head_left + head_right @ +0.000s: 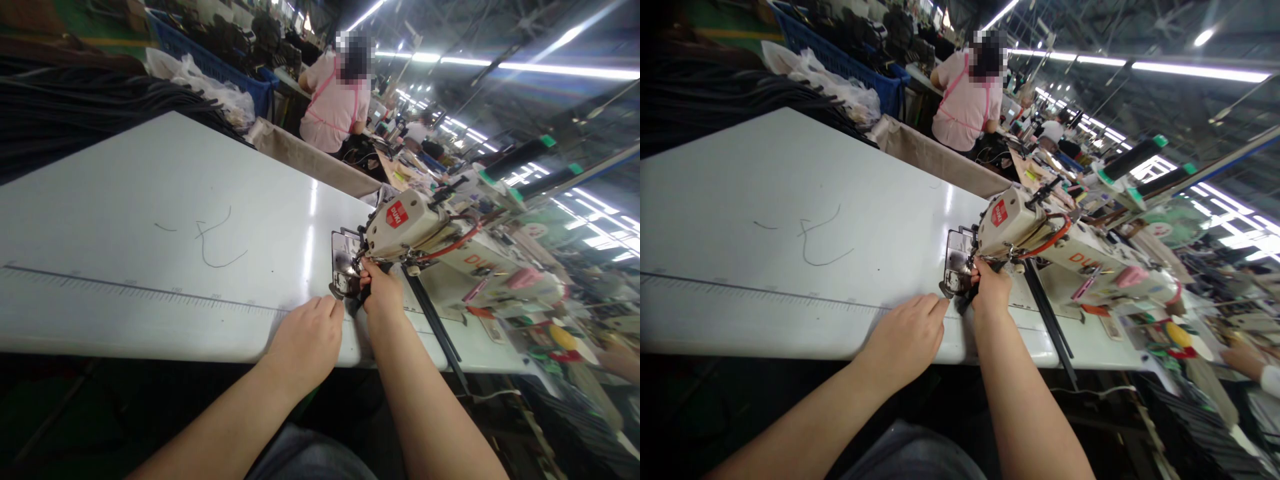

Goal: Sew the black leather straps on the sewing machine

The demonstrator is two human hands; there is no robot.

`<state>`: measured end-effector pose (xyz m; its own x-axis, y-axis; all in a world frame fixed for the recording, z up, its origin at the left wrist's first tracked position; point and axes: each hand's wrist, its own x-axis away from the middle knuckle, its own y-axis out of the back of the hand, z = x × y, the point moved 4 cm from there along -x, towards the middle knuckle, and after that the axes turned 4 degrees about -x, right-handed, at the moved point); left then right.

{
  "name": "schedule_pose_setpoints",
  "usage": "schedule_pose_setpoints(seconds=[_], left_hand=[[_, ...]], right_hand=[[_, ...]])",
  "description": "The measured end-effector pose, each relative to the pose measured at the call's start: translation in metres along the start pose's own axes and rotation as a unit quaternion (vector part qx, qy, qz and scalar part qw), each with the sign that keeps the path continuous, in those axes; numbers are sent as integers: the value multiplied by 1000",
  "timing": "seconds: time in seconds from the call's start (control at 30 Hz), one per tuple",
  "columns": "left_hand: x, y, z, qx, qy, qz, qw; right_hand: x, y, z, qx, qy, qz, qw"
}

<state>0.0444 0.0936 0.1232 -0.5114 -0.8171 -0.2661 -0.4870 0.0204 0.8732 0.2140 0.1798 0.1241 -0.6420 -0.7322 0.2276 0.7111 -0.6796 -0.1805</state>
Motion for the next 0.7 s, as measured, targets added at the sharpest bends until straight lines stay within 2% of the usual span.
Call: schedule_pose_setpoints(seconds=[0.27,0.4,0.7], left_hand=[[0,1,1,18,19,-2,1000],[-1,0,2,9,20,-17,1000],[-3,4,4,11,18,0,1000]], right_hand=[[1,3,-2,11,5,-6,1000],[-1,3,-3,21,-13,-11,1000],[3,8,-1,13,-53,6,999]])
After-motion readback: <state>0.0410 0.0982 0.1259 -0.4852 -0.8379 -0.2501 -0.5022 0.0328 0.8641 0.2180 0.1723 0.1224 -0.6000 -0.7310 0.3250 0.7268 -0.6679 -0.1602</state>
